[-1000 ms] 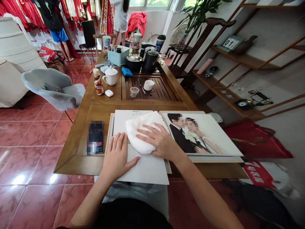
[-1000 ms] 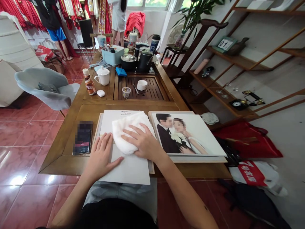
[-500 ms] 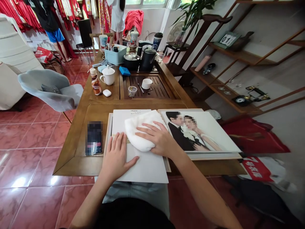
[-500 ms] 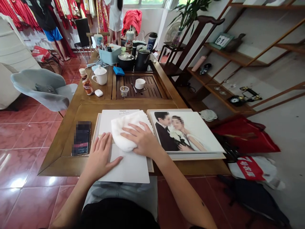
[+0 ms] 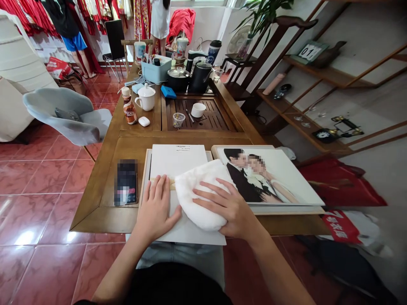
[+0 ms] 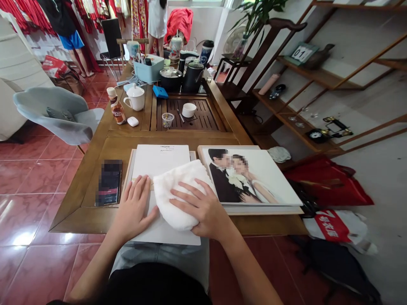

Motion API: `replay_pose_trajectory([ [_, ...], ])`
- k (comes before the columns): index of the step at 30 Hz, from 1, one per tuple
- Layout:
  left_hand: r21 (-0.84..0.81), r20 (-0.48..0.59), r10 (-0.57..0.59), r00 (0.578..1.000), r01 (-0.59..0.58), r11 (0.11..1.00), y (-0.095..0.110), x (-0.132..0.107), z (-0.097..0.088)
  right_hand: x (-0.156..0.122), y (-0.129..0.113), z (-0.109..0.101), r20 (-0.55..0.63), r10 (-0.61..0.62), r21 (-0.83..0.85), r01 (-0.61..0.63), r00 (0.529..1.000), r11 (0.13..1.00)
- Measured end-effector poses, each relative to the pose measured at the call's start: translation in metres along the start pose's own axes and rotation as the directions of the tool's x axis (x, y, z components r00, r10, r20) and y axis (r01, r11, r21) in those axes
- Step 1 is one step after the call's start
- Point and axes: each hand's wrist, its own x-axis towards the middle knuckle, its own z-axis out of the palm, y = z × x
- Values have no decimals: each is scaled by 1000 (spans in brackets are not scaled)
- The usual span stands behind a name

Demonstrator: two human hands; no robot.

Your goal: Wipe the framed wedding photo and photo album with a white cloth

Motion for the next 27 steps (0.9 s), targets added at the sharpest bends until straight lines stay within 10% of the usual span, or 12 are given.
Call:
replay_pose_trajectory([
  [9, -234, -4, -68, 998, 65, 970, -11, 0, 4, -13, -42, 11, -56, -107, 57, 110, 993, 992],
  [27, -172, -30, -69, 997, 63, 983, -10, 1, 7, -21, -43, 8, -66, -15, -24, 13, 998, 1000],
])
